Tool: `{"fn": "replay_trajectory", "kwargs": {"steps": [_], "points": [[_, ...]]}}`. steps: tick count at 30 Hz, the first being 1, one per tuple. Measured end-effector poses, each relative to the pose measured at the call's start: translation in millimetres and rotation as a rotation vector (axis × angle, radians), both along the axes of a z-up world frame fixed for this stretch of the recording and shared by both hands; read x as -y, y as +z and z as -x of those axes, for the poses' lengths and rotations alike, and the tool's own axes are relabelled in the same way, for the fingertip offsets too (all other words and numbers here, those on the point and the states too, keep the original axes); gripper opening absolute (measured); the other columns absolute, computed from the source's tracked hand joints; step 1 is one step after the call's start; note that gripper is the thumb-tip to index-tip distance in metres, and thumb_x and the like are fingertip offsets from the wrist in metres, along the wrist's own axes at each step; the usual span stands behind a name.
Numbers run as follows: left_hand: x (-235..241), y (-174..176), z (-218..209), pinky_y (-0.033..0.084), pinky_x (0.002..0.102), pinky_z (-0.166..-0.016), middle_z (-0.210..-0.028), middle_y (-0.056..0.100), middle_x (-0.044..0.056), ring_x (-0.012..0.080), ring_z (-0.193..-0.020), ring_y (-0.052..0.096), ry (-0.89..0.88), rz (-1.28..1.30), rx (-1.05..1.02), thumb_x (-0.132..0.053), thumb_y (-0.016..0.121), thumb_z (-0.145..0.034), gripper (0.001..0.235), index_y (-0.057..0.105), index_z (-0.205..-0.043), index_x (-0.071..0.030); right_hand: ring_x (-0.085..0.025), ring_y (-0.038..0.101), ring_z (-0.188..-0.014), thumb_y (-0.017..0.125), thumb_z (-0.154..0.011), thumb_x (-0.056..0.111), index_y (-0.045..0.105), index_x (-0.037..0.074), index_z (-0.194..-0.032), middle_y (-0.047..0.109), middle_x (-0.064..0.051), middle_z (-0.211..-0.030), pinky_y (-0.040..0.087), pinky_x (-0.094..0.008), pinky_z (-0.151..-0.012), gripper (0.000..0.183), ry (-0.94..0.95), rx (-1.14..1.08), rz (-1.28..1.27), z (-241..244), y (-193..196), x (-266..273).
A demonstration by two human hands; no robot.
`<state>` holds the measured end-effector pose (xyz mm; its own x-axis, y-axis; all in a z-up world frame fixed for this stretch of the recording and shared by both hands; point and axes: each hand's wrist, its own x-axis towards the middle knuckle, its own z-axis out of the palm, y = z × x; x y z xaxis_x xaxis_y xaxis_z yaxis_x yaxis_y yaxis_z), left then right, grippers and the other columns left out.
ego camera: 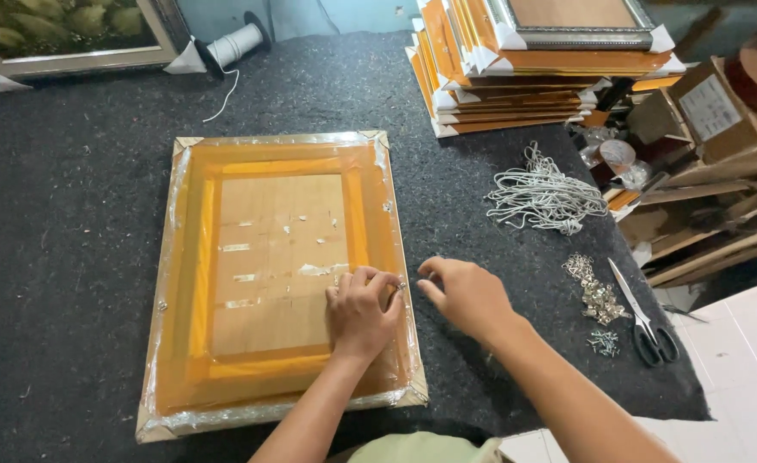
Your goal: Attaching a hanging wire to the back of a picture frame using screws and a screwdriver.
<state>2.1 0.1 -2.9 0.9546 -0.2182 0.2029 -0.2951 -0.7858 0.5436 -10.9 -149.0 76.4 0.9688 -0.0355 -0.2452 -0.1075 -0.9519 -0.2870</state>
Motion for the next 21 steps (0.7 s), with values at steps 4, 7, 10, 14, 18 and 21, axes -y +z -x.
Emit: {"fn": "replay_trajectory", "kwargs": {"steps": [4,7,10,14,18,21], "points": [[-2,0,-1,0.039,0.033,-0.070,-0.084,0.051,-0.008,0.0165,-0.082,0.052,-0.006,-0.002,-0.005,-0.034,0.063,-0.070,0.014,0.059,-0.083,-0.033,-0.022,0.064,-0.080,0.052,-0.080,0.029,0.060,0.022,-0.096,0.067,0.003,-0.084,0.053,-0.036,-0.065,0.019,0.042,0.033,-0.031,-7,-21,-14],[-3,-4,-1,0.039,0.033,-0.069,-0.084,0.051,-0.009,0.0170,-0.082,0.052,-0.011,-0.013,-0.003,-0.034,0.063,-0.069,0.014,0.058,-0.082,-0.033,-0.021,0.063,-0.075,0.055,-0.078,0.028,0.061,0.026,-0.089,0.064,0.004,-0.078,0.054,-0.033,-0.060,0.012,0.090,0.126,0.062,-11,-46,-11],[-3,-5,0,0.039,0.033,-0.070,-0.084,0.051,-0.009,0.0157,-0.082,0.052,-0.007,0.003,-0.016,-0.035,0.064,-0.070,0.014,0.058,-0.083,-0.033,-0.023,0.063,-0.074,0.057,-0.076,0.028,0.061,0.024,-0.083,0.063,0.002,-0.075,0.054,-0.035,-0.059,0.009,0.071,0.146,0.012,-12,-55,-8],[-2,-2,0,0.039,0.033,-0.070,-0.083,0.051,-0.009,0.0164,-0.082,0.052,-0.001,-0.003,-0.013,-0.035,0.064,-0.071,0.012,0.059,-0.081,-0.033,-0.022,0.063,-0.073,0.062,-0.069,0.023,0.061,0.022,-0.076,0.063,0.002,-0.071,0.054,-0.034,-0.060,0.008,0.005,0.137,-0.126,-12,-54,-5],[-2,2,-1,0.039,0.034,-0.070,-0.083,0.052,-0.008,0.0168,-0.082,0.052,-0.004,-0.006,-0.036,-0.035,0.064,-0.072,0.009,0.059,-0.079,-0.032,-0.023,0.064,-0.070,0.064,-0.065,0.021,0.061,0.018,-0.071,0.063,-0.001,-0.066,0.052,-0.033,-0.059,0.007,-0.078,0.118,-0.288,-4,-36,-8],[-1,4,-1,0.039,0.034,-0.071,-0.085,0.052,-0.008,0.0168,-0.084,0.052,-0.007,-0.013,-0.068,-0.036,0.063,-0.074,0.009,0.060,-0.080,-0.031,-0.020,0.064,-0.068,0.063,-0.063,0.016,0.061,0.015,-0.071,0.062,-0.002,-0.063,0.052,-0.030,-0.060,0.008,-0.142,0.155,-0.370,0,-44,-3]]}}
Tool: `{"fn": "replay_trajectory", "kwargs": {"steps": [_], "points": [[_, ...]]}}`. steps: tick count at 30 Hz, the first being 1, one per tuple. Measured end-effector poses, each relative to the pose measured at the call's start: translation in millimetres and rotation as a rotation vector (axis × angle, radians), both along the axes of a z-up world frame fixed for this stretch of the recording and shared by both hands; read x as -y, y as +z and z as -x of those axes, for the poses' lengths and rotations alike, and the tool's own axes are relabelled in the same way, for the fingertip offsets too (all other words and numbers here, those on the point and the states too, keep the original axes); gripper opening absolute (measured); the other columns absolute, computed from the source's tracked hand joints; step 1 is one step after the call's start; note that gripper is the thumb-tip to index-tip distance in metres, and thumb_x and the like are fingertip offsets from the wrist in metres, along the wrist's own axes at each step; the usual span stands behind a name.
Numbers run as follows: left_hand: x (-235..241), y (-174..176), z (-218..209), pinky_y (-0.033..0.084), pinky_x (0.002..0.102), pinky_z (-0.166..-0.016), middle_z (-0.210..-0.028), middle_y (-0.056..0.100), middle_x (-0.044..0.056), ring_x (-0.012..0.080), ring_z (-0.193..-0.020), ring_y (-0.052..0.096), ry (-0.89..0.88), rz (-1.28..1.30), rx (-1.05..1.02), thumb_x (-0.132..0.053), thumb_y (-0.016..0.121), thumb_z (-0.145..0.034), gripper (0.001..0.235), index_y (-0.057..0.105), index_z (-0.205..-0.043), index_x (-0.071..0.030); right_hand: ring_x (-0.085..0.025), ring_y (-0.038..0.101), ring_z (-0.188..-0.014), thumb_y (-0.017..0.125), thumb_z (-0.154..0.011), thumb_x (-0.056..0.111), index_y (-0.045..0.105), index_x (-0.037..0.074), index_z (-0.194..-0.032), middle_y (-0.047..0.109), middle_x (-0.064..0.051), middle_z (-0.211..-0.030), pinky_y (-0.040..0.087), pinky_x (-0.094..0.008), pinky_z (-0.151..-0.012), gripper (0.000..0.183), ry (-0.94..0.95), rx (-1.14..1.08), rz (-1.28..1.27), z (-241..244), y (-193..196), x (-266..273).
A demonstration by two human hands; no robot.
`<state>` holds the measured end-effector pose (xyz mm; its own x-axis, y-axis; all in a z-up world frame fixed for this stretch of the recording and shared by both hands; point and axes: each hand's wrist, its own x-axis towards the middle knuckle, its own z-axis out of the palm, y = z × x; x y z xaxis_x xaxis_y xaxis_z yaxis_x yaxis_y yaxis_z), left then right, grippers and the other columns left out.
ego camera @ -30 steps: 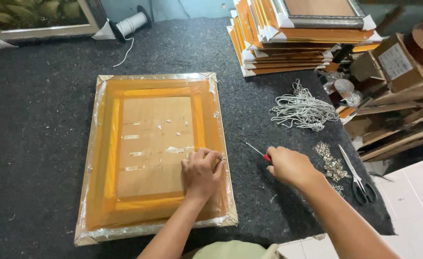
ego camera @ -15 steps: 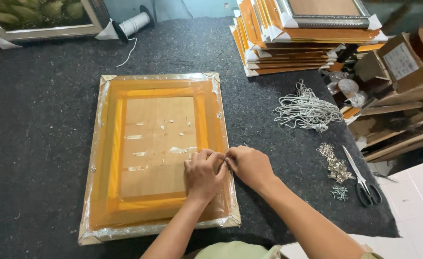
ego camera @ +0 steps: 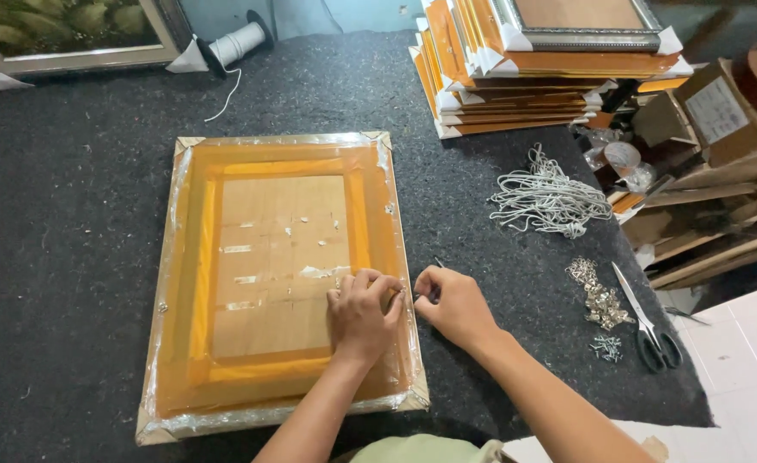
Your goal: Attaching a hanging wire to the back of a picture frame using screws and a screwdriver.
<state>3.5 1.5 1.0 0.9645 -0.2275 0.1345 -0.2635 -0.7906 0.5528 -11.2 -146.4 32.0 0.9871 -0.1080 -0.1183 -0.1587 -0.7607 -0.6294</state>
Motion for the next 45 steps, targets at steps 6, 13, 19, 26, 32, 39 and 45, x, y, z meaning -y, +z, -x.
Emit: {"fn": "replay_trajectory", "kwargs": {"steps": [6,13,19,26,32,39,45], "points": [[6,-4,-2,0.035,0.035,-0.078,-0.090,0.048,-0.008,0.0179,-0.088,0.049,0.053,0.076,-0.072,-0.035,0.066,-0.069,0.010,0.060,-0.075,-0.030,-0.022,0.062,-0.064,0.059,-0.065,0.013,0.063,0.014,-0.071,0.061,-0.005,-0.063,0.050,-0.032,-0.060,0.008,-0.116,-0.002,-0.084,13,11,8],[13,-21,-3,0.030,0.038,-0.081,-0.091,0.045,-0.007,0.0181,-0.088,0.046,0.078,0.137,-0.035,-0.028,0.067,-0.065,0.009,0.059,-0.069,-0.026,-0.016,0.060,-0.060,0.058,-0.065,0.012,0.065,0.015,-0.073,0.062,-0.002,-0.063,0.049,-0.029,-0.060,0.012,-0.249,-0.058,-0.155,29,16,18],[4,-14,5,0.032,0.032,-0.080,-0.085,0.055,-0.013,0.0123,-0.085,0.053,-0.012,0.163,0.026,-0.028,0.063,-0.065,0.008,0.057,-0.070,-0.030,-0.019,0.060,-0.065,0.059,-0.066,0.014,0.069,0.015,-0.077,0.064,-0.005,-0.065,0.049,-0.031,-0.064,0.015,-0.365,-0.046,-0.220,45,21,25],[3,-4,7,0.035,0.031,-0.078,-0.074,0.064,-0.007,0.0141,-0.076,0.058,-0.009,0.206,-0.007,-0.025,0.062,-0.065,0.020,0.062,-0.084,-0.030,-0.020,0.062,-0.073,0.060,-0.069,0.016,0.071,0.017,-0.083,0.067,-0.005,-0.072,0.050,-0.032,-0.069,0.018,-0.455,-0.022,-0.196,61,24,51],[8,5,10,0.034,0.029,-0.081,-0.074,0.064,-0.011,0.0128,-0.076,0.058,-0.036,0.225,-0.045,-0.024,0.062,-0.068,0.015,0.067,-0.078,-0.033,-0.020,0.063,-0.074,0.066,-0.069,0.021,0.070,0.020,-0.084,0.068,-0.002,-0.072,0.049,-0.033,-0.070,0.015,-0.591,-0.004,-0.132,88,21,97],[28,30,41,0.044,0.031,-0.071,-0.077,0.064,0.002,0.0167,-0.073,0.057,-0.090,0.349,-0.022,-0.009,0.064,-0.074,0.011,0.069,-0.083,-0.013,-0.008,0.054,-0.071,0.062,-0.079,0.023,0.070,0.018,-0.084,0.066,0.006,-0.078,0.040,-0.023,-0.073,0.010,-0.789,-0.082,-0.080,122,39,166],[91,37,62,0.050,0.024,-0.062,-0.076,0.065,0.002,0.0117,-0.065,0.060,-0.126,0.445,-0.207,-0.010,0.067,-0.071,0.018,0.067,-0.088,-0.014,-0.011,0.060,-0.085,0.058,-0.081,0.025,0.069,0.021,-0.095,0.068,0.004,-0.091,0.046,-0.029,-0.079,0.018,-0.799,-0.206,-0.059,135,48,198]]}}
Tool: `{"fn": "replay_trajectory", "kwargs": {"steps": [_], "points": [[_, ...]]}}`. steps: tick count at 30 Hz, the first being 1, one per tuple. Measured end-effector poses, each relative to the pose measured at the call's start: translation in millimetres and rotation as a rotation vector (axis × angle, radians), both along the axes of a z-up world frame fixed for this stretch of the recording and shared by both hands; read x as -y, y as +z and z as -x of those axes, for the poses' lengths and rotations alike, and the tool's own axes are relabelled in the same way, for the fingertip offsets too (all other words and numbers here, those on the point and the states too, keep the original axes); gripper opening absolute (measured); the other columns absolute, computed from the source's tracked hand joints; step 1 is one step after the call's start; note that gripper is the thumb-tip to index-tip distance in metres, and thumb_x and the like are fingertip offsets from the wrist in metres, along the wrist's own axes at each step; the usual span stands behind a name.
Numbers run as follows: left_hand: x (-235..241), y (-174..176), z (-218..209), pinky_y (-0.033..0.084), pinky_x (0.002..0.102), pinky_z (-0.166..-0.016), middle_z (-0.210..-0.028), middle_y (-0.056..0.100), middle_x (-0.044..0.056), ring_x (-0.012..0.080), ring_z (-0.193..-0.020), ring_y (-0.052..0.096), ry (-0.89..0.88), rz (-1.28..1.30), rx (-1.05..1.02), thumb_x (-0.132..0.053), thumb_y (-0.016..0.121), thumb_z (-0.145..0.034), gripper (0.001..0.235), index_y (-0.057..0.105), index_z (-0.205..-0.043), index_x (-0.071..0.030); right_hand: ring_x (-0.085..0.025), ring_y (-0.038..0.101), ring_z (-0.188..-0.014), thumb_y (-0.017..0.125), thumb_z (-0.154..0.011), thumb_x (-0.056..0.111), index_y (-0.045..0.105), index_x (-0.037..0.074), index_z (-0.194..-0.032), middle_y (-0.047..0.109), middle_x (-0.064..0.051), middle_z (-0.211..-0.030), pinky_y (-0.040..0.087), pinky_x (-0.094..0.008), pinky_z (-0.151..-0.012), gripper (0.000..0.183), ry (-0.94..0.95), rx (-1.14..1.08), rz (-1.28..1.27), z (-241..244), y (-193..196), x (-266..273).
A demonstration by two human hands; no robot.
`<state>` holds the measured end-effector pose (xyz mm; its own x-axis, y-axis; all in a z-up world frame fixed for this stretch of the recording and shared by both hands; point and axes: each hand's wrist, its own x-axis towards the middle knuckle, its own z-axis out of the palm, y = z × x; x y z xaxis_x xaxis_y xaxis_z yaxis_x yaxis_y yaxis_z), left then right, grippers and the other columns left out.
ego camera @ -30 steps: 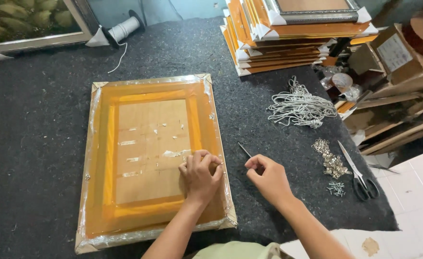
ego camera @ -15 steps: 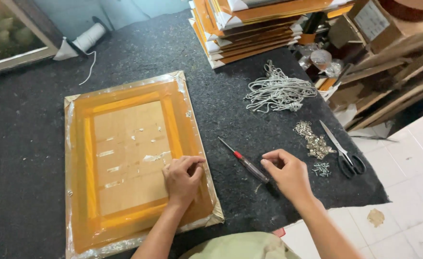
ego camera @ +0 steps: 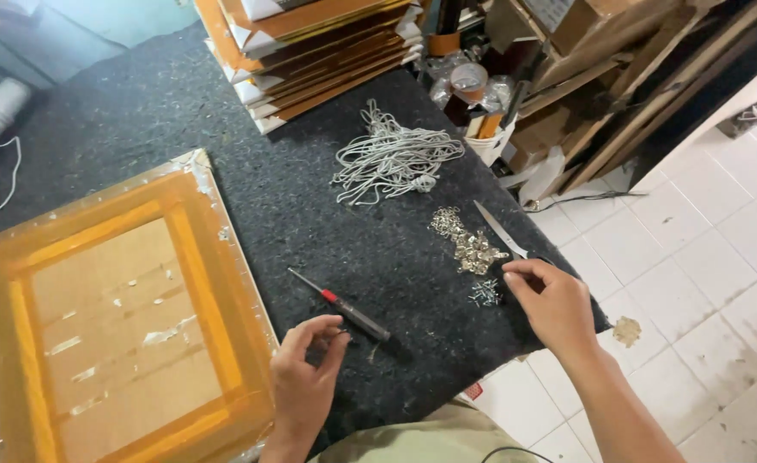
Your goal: Attaching a hanging wire to the back of a picture frame using screws and a screwdriver.
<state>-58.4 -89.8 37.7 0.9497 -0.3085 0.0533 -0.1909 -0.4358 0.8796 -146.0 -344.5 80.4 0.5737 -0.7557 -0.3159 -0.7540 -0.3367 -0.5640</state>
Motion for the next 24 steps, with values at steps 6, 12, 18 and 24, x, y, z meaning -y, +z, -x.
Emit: {"fn": "replay_trajectory", "kwargs": {"steps": [6,12,18,24], "points": [[58,17,-6,0.041,0.033,-0.065,-0.075,0.056,0.001,0.0172,-0.066,0.053,-0.401,0.043,0.405,-0.010,0.064,-0.077,0.004,0.061,-0.077,-0.012,-0.011,0.050,-0.054,0.055,-0.082,0.028,0.066,0.023,-0.100,0.068,0.007,-0.083,0.041,-0.027,-0.064,0.022,0.126,-0.074,-0.091,1,-1,14],[67,18,-5,0.040,0.032,-0.063,-0.080,0.064,-0.004,0.0155,-0.074,0.056,-0.465,-0.055,0.346,-0.014,0.064,-0.076,0.003,0.062,-0.077,-0.016,-0.010,0.039,-0.045,0.047,-0.086,0.024,0.065,0.022,-0.102,0.069,0.002,-0.080,0.035,-0.025,-0.051,0.024,0.068,-0.073,-0.169,-3,10,23],[51,22,-1,0.049,0.025,-0.063,-0.074,0.066,-0.002,0.0104,-0.064,0.057,-0.243,-0.065,0.056,-0.013,0.068,-0.071,0.012,0.067,-0.083,-0.015,-0.010,0.050,-0.048,0.048,-0.085,0.042,0.064,0.014,-0.073,0.055,0.000,-0.053,0.044,-0.026,-0.065,0.034,0.162,0.029,-0.153,-12,-2,26],[34,60,4,0.043,0.023,-0.062,-0.070,0.060,-0.002,0.0105,-0.063,0.050,0.025,0.098,-0.257,-0.016,0.065,-0.076,0.006,0.061,-0.075,-0.012,-0.008,0.031,-0.045,0.056,-0.086,0.036,0.031,0.014,-0.053,0.033,0.002,-0.047,0.027,-0.028,-0.046,0.046,0.443,0.296,-0.270,-35,-18,-18]]}}
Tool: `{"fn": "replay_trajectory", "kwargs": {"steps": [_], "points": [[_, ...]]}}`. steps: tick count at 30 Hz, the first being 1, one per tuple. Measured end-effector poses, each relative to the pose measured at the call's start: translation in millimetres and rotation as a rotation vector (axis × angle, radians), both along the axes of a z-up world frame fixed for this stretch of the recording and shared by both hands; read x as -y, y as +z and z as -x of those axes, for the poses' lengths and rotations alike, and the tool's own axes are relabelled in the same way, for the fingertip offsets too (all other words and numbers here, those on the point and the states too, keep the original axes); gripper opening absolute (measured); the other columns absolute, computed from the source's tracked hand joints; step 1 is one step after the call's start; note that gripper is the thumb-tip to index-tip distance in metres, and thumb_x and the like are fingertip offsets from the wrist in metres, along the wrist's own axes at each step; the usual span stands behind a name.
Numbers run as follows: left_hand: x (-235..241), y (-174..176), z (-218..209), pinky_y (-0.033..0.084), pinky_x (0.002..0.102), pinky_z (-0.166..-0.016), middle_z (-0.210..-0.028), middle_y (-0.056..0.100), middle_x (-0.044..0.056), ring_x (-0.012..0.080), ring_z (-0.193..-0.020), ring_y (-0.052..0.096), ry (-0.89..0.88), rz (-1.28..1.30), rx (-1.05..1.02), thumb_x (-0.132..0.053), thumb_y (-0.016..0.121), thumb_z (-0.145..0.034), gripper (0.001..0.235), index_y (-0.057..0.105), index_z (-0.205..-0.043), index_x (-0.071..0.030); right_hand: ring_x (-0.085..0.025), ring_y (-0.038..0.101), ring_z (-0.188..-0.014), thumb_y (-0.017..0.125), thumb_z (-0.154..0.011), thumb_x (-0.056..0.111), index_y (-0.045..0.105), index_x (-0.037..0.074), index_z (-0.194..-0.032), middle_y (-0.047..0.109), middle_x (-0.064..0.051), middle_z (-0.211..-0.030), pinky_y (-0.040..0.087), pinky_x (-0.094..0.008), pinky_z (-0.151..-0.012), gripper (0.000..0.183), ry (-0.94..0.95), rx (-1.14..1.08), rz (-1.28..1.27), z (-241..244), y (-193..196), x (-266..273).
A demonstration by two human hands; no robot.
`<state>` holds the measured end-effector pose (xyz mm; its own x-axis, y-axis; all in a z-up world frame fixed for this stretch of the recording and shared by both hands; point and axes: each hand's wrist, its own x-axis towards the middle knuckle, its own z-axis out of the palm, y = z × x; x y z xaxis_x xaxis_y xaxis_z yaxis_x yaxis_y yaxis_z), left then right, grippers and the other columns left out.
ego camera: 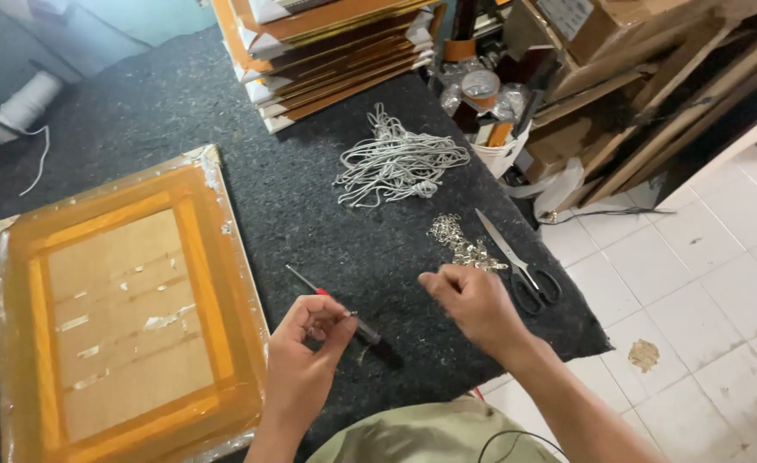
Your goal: Attaching a hanging wire to the back of a picture frame using screws and a screwdriver.
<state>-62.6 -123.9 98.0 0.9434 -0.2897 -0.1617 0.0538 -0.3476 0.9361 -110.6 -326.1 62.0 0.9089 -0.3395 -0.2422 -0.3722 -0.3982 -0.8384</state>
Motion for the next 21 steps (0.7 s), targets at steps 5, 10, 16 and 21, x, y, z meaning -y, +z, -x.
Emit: {"fn": "replay_trajectory", "kwargs": {"steps": [5,10,16,21], "points": [[-23,11,1,0.038,0.020,-0.054,-0.067,0.053,-0.002,0.0075,-0.059,0.044,0.114,0.139,-0.020,-0.010,0.067,-0.076,0.010,0.057,-0.072,-0.009,-0.010,0.048,-0.059,0.061,-0.078,0.027,0.055,0.016,-0.079,0.053,0.000,-0.066,0.041,-0.027,-0.058,0.012,0.126,0.057,-0.224,-14,32,-62],[-56,28,6,0.036,0.018,-0.052,-0.067,0.051,-0.001,0.0057,-0.058,0.042,0.169,0.215,-0.051,-0.008,0.066,-0.078,0.008,0.058,-0.076,-0.009,-0.013,0.066,-0.085,0.051,-0.079,0.023,0.062,0.013,-0.093,0.067,-0.004,-0.085,0.050,-0.028,-0.068,0.020,0.184,0.192,-0.420,-20,45,-109],[-95,35,18,0.035,0.021,-0.046,-0.062,0.052,0.005,0.0088,-0.050,0.041,0.228,0.358,-0.193,-0.004,0.067,-0.077,0.009,0.058,-0.076,-0.005,-0.008,0.062,-0.065,0.057,-0.081,0.017,0.059,0.015,-0.091,0.070,-0.002,-0.074,0.046,-0.023,-0.054,0.010,0.233,0.289,-0.379,-23,64,-149],[-119,26,23,0.041,0.021,-0.055,-0.067,0.056,0.004,0.0094,-0.061,0.051,0.241,0.495,-0.188,-0.004,0.067,-0.076,0.011,0.056,-0.078,-0.007,-0.006,0.052,-0.056,0.058,-0.081,0.013,0.057,0.014,-0.093,0.062,0.004,-0.065,0.043,-0.023,-0.055,0.012,0.298,0.414,-0.188,-18,66,-178]]}}
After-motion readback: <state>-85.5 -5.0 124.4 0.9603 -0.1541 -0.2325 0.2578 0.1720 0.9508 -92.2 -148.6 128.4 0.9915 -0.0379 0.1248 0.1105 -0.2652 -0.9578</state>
